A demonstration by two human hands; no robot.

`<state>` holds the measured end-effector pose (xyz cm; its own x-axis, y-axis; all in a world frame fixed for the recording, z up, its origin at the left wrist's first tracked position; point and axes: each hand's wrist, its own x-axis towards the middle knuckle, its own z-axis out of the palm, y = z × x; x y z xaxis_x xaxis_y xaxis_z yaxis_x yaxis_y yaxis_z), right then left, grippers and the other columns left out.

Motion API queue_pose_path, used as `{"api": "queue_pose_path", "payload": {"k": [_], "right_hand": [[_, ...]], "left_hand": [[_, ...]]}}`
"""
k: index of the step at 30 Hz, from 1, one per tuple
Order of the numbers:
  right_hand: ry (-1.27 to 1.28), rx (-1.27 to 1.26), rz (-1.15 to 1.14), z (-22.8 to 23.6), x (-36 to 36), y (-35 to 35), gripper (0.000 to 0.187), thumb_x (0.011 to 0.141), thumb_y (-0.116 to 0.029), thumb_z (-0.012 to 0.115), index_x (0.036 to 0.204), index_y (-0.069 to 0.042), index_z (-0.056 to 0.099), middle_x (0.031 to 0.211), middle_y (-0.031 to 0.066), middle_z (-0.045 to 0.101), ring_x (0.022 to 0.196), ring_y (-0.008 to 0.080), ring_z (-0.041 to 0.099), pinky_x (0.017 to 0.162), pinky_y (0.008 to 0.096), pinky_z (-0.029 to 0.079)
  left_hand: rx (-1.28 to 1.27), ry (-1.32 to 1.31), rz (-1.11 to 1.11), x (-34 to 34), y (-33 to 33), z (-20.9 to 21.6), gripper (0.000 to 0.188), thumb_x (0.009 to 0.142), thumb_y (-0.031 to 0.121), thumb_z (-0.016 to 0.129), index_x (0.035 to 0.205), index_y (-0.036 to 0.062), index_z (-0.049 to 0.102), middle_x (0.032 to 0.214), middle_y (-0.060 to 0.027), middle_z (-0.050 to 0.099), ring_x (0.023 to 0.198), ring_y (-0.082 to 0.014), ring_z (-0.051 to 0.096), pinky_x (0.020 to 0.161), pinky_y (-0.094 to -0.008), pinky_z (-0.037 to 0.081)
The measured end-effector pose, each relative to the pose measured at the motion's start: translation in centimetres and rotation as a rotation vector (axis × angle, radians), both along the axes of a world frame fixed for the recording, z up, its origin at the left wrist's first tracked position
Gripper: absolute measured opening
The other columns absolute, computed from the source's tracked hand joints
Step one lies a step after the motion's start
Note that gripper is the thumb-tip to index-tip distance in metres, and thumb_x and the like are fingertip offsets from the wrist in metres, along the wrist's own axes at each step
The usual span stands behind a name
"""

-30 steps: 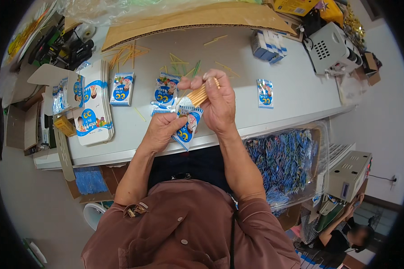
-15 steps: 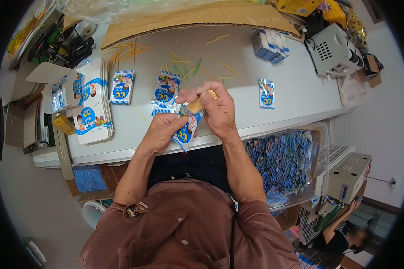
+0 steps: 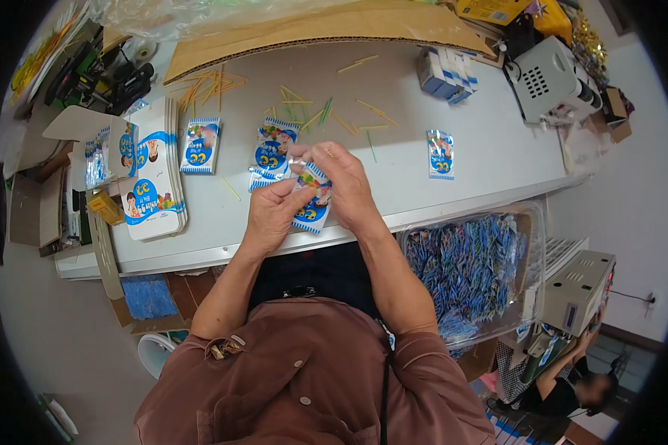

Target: Packaging small plastic sticks into blue and white plastic bags at a factory workbench.

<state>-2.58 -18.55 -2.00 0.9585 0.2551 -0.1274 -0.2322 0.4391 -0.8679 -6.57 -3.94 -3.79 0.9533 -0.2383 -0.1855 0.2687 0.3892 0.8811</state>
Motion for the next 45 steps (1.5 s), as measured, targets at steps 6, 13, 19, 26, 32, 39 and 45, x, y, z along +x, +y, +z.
{"api": "queue_pose_path", "payload": {"k": [6,13,19,26,32,39,45], "right_hand": [[0.079,0.142,0.15,-1.7,0.5,0.1,0.049,0.106,-0.041,0.034,0.113,0.001,0.058,0.119,0.0245,0.061,0.116,0.0309,0.059,0.101,0.0433,0.047],[-0.647,-0.868,-0.577,-2.9,2.3,0.4,0.044,0.103,-0.033,0.047,0.127,0.004,0.052,0.125,0.0176,0.059,0.116,0.0273,0.057,0.101,0.0365,0.041],[-0.36,-0.446,-0.194,-2.5,1.4,-1.4,0.028,0.095,-0.01,0.063,0.119,0.003,0.062,0.114,0.0126,0.064,0.1,0.0162,0.061,0.088,0.0282,0.048],[-0.282,-0.35,-0.222,-1.4,-1.2,-3.0,0.014,0.089,-0.003,0.069,0.1,0.004,0.071,0.097,0.0095,0.069,0.088,0.0128,0.062,0.079,0.025,0.051],[-0.144,-0.121,-0.159,-1.1,-1.8,-2.0,0.019,0.088,-0.001,0.069,0.106,0.005,0.068,0.099,0.0082,0.068,0.091,0.0126,0.063,0.082,0.0264,0.051],[-0.146,-0.714,-0.321,2.8,2.2,-12.4,0.019,0.088,-0.017,0.072,0.093,0.001,0.07,0.081,0.0043,0.069,0.071,0.0082,0.06,0.066,0.0239,0.048],[-0.141,-1.379,-0.256,0.0,5.4,-21.1,0.031,0.085,-0.026,0.073,0.09,0.004,0.067,0.074,0.0106,0.067,0.065,0.0173,0.06,0.06,0.03,0.048]], "left_hand": [[-0.012,0.043,0.095,0.4,-0.7,-1.2,0.024,0.093,0.012,0.068,0.112,-0.0032,0.07,0.095,-0.0042,0.072,0.081,-0.0048,0.062,0.071,-0.0193,0.051],[-0.06,0.074,0.22,3.5,-0.5,-1.6,0.025,0.094,0.013,0.066,0.113,-0.0036,0.066,0.097,-0.0053,0.071,0.081,-0.0054,0.064,0.071,-0.0187,0.051],[-0.134,0.011,0.229,3.6,-0.3,-0.8,0.025,0.095,0.013,0.066,0.114,-0.0024,0.066,0.099,-0.0065,0.071,0.085,-0.007,0.065,0.074,-0.0205,0.052],[-0.073,-0.115,0.14,2.1,-0.6,0.2,0.035,0.085,-0.002,0.071,0.119,-0.0053,0.06,0.106,-0.0109,0.069,0.096,-0.0138,0.066,0.086,-0.0254,0.052],[-0.031,-0.134,0.137,1.3,-1.9,0.6,0.038,0.084,-0.005,0.072,0.119,-0.0063,0.058,0.108,-0.0124,0.069,0.099,-0.0149,0.066,0.089,-0.0258,0.052],[1.254,-0.287,0.465,3.8,3.8,3.0,0.041,0.082,0.026,0.076,0.11,-0.0015,0.066,0.099,-0.0182,0.07,0.076,-0.0285,0.069,0.069,-0.0358,0.055],[1.458,-0.262,0.271,6.1,3.7,0.8,0.037,0.073,0.029,0.081,0.091,0.0011,0.064,0.085,-0.0196,0.068,0.078,-0.0369,0.068,0.068,-0.045,0.053]]}}
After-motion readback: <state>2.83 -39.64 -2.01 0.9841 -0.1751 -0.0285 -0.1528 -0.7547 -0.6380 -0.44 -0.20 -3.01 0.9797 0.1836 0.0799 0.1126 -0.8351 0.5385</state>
